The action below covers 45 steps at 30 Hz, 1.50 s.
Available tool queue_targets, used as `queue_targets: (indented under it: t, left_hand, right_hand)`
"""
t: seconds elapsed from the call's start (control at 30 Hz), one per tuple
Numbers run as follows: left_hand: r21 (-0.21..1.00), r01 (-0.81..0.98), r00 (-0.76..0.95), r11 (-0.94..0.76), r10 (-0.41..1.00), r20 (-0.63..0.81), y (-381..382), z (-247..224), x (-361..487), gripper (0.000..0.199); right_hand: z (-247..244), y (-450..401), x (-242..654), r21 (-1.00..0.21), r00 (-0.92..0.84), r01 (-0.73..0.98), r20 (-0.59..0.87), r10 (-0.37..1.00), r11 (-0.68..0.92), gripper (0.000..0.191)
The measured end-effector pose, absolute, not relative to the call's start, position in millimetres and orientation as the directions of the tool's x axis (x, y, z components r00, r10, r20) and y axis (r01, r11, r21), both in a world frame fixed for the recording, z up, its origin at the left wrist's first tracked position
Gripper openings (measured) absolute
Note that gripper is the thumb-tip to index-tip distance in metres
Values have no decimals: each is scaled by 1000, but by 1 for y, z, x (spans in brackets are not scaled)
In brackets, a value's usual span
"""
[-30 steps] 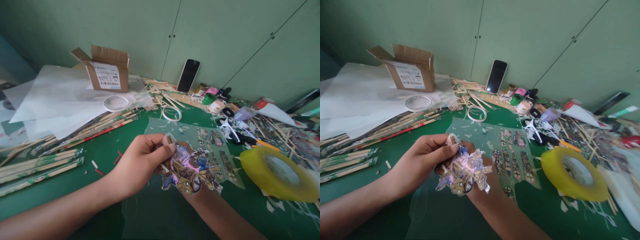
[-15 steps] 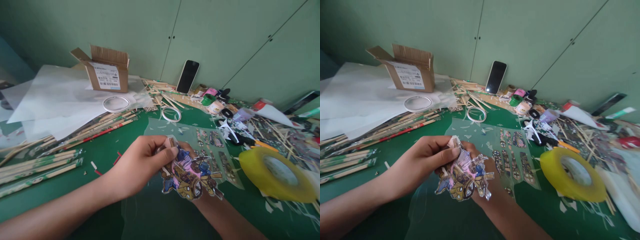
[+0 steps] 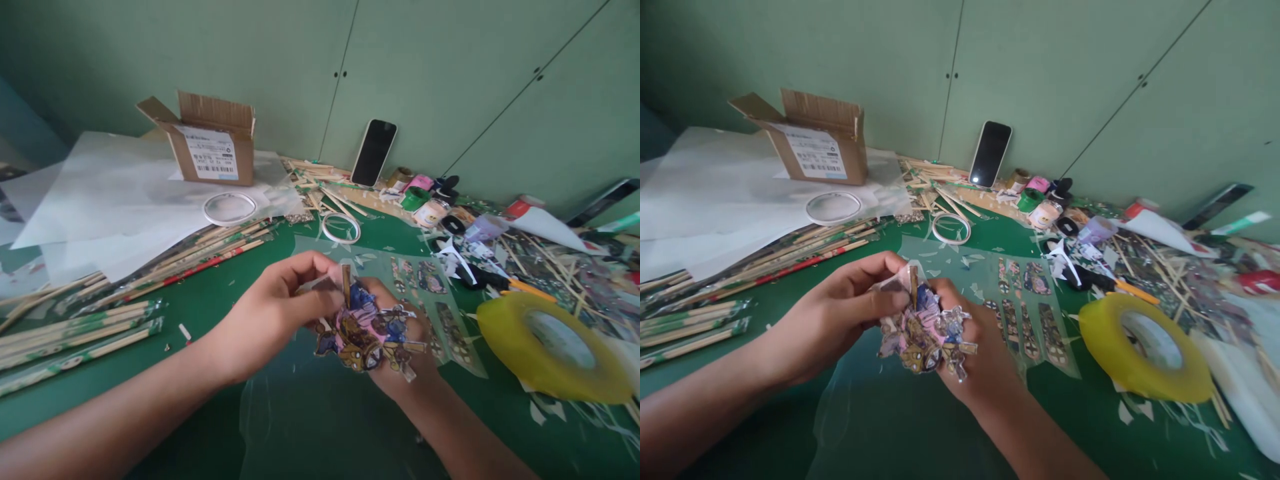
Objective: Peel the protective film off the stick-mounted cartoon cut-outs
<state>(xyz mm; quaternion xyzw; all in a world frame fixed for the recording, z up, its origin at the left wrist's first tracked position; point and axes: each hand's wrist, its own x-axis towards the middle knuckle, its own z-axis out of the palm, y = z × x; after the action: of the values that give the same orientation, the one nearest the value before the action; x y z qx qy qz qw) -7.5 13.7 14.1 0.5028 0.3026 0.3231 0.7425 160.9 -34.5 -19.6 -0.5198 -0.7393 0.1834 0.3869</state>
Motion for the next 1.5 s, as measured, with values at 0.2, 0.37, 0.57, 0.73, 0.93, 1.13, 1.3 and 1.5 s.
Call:
queue_targets:
  t: [0.2,0.37,0.57,0.73,0.93,1.13,1.3,1.5]
  left_hand:
    - [924,-231,590,304,799,-115,16,15,-6,12]
    - [867,-334,503,370,848,-169,16,13,-4,11]
    - [941,-231,493,248,864,-106,14,13,-4,14]
    - [963,-100,470,249,865,-175,13,16,-5,22]
    - [978,-71,440,195,886,-145,11,16,-5,26]
    - [995,62,392,83,914,-101,11,16,-4,26]
    - [996,87,375,20,925,-51,11,18,-4,26]
    - [989,35,424,147,893,-148,12,17,-5,24]
  right_hand:
    - [-22,-30,162,-484,-125,752,561,818,447,31]
    - [-16,-28,156,-255,-206,827,693,691,502,23]
    - [-15,-28,149,-252,-204,832,690,694,495,16]
    - [-16,-28,151,-420,-146,768,620,771,483,17]
    - [-15,-30,152,-569,-157,646,554,818,509,16]
    - [-15,-32,152,-621,-162,598,526,835,507,18]
    - [-16,-32,153,-630,-161,609,497,853,482,18]
    - [-17,-32,150,-635,-127,621,497,858,459,19]
